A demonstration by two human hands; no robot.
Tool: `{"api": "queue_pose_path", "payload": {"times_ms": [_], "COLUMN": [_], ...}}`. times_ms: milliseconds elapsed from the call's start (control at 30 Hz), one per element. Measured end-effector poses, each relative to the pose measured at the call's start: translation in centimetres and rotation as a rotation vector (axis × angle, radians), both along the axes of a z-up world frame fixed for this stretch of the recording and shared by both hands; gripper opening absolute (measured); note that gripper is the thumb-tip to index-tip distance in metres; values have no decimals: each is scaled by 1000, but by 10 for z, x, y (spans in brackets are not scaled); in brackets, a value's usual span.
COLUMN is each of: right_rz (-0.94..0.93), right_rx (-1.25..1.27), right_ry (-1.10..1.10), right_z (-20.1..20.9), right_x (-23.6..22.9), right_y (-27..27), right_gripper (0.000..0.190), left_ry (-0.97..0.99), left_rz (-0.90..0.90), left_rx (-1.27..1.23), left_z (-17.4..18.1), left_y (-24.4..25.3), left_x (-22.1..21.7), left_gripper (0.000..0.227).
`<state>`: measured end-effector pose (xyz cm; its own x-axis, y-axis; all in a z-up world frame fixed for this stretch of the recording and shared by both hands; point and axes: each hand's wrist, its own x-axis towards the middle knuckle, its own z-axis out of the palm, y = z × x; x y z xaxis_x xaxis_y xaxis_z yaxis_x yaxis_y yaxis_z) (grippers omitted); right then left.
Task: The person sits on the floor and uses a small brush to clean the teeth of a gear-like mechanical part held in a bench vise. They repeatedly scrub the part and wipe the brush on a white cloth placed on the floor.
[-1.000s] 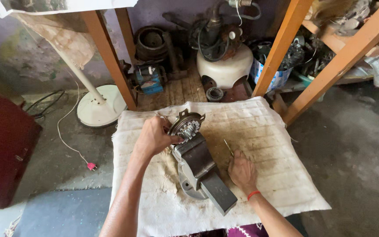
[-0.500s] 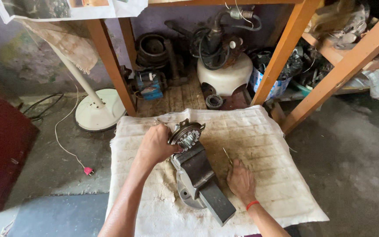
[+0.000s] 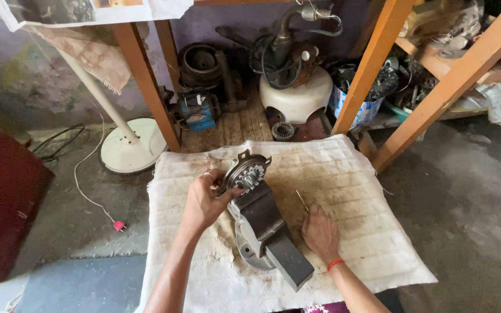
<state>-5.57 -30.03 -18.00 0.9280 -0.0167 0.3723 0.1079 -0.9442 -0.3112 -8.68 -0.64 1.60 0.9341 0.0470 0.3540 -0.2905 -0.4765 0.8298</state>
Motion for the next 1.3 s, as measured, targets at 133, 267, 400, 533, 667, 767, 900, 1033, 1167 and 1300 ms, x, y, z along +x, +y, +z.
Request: {"api": "queue_pose_path", "payload": {"times_ms": [133,267,400,533,667,767,900,1033,1167,1300], "right_rz": [-3,-14,15,16,27,84,65,104,13,262], "right_rx": [6,25,53,19,70,154,138,173,349,578], "right_ry": [-9,-47,-74,-79,-55,-155,-123,-215,-11,-469], "right_z": [6,8,5,5,14,21,20,15,25,63], "right_x": [-2,-6,-7,-3,-8,-16,-19,-14,-21,-28], "right_y": [1,3,2,0,3,5,5,-1,2,26], "right_gripper": [21,20,19,18,18,17,18,21,19,24], "left_ry": [-96,-176,-69,-70,-62,-61,-71,-117,-116,-134], "left_rz": [5,137,507,452,382,358,365,374,382,395], "left_rx": [-21,-313,-97,198,457,505,492,507,518,508], "left_z": [-31,-113,-186,-204,-196,-188,-183,-181,-185,-188], "left_y": [9,27,26,5,-2,-3,-8,-9,-9,-9], "left_x": [-1,15,31,32,33,30,28,27,28,33], "left_gripper": [76,55,53,47,38,31,25,26,28,30]}}
